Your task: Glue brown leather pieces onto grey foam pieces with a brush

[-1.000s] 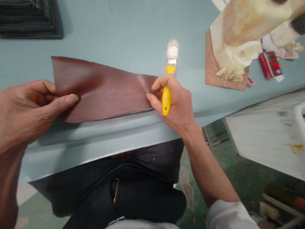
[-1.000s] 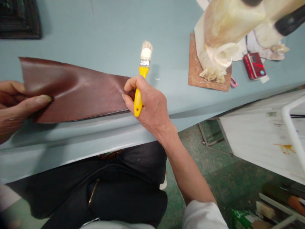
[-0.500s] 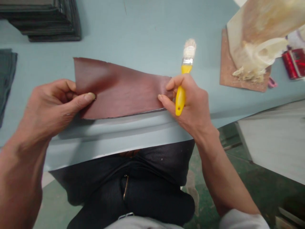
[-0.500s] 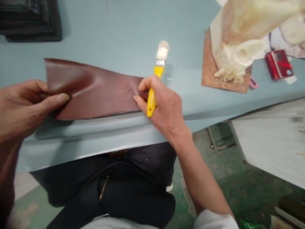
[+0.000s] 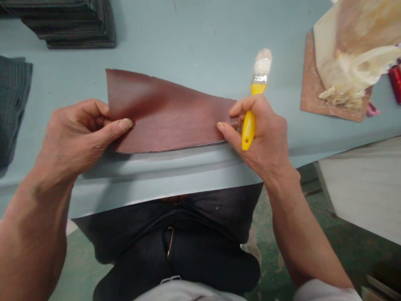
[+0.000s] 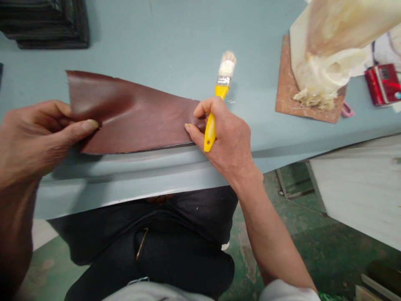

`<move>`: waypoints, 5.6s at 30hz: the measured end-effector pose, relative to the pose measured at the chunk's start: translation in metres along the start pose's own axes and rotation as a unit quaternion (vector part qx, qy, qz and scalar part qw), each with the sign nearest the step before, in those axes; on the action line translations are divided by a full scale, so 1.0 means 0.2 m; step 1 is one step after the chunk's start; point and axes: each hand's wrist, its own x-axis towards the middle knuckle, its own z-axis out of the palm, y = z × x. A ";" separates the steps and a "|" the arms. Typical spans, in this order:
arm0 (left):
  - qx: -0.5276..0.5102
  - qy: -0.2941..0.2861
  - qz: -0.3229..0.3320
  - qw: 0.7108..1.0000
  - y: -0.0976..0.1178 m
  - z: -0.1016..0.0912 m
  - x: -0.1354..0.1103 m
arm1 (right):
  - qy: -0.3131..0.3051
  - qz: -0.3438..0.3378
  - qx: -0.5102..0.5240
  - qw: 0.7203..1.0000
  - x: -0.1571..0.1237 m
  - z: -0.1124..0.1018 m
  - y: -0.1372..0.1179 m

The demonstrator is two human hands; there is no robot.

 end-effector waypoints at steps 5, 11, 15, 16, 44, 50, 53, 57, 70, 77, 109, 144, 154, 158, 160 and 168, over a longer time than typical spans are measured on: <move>-0.017 -0.014 0.013 1.000 -0.04 -0.01 0.01 | -0.016 0.018 -0.001 1.000 0.00 -0.01 0.01; -0.055 -0.047 0.029 0.997 -0.05 -0.02 0.00 | -0.032 0.035 -0.074 0.996 -0.01 -0.02 0.00; -0.063 -0.098 0.022 0.993 -0.05 -0.03 0.00 | -0.010 0.028 -0.135 0.990 -0.02 -0.02 -0.02; -0.063 -0.111 0.021 0.992 -0.05 -0.04 0.00 | -0.014 0.037 -0.135 0.990 -0.02 -0.02 -0.03; 0.043 -0.154 -0.005 0.987 0.02 -0.11 0.03 | -0.046 0.086 -0.093 0.991 0.00 -0.02 -0.04; 0.094 -0.131 -0.054 0.985 0.05 -0.09 0.04 | -0.052 0.085 -0.043 0.994 0.02 -0.02 -0.03; 0.113 -0.114 -0.070 0.984 0.07 -0.08 0.03 | -0.061 0.087 -0.023 0.994 0.03 -0.02 -0.02; 0.106 -0.101 -0.047 0.988 0.06 -0.08 0.02 | -0.084 0.074 -0.028 0.993 0.04 -0.04 -0.01; 0.089 -0.102 -0.058 0.989 0.04 -0.10 0.01 | -0.089 0.073 -0.023 0.993 0.06 -0.05 -0.02; 0.090 -0.105 -0.046 0.989 0.06 -0.08 0.01 | -0.088 0.072 -0.013 0.993 0.06 -0.05 -0.01; -0.034 -0.224 0.023 0.974 -0.01 -0.09 0.05 | -0.022 0.095 -0.163 0.982 0.06 -0.06 0.02; -0.043 -0.186 0.024 0.981 -0.02 -0.11 0.03 | -0.061 0.084 -0.097 0.990 0.02 -0.07 0.03; 0.158 0.017 0.191 0.969 0.03 -0.18 -0.07 | 0.073 0.048 -0.124 0.988 0.00 -0.09 0.06; 0.271 -0.007 0.323 0.907 0.13 -0.08 -0.21 | 0.153 -0.045 -0.174 0.972 -0.03 -0.10 -0.06; 0.319 -0.056 0.382 0.866 0.14 0.01 -0.28 | 0.146 -0.099 -0.177 0.968 -0.06 -0.07 -0.15; 0.438 -0.103 0.367 0.814 0.04 0.29 -0.41 | 0.027 -0.250 -0.070 0.965 -0.18 0.15 -0.23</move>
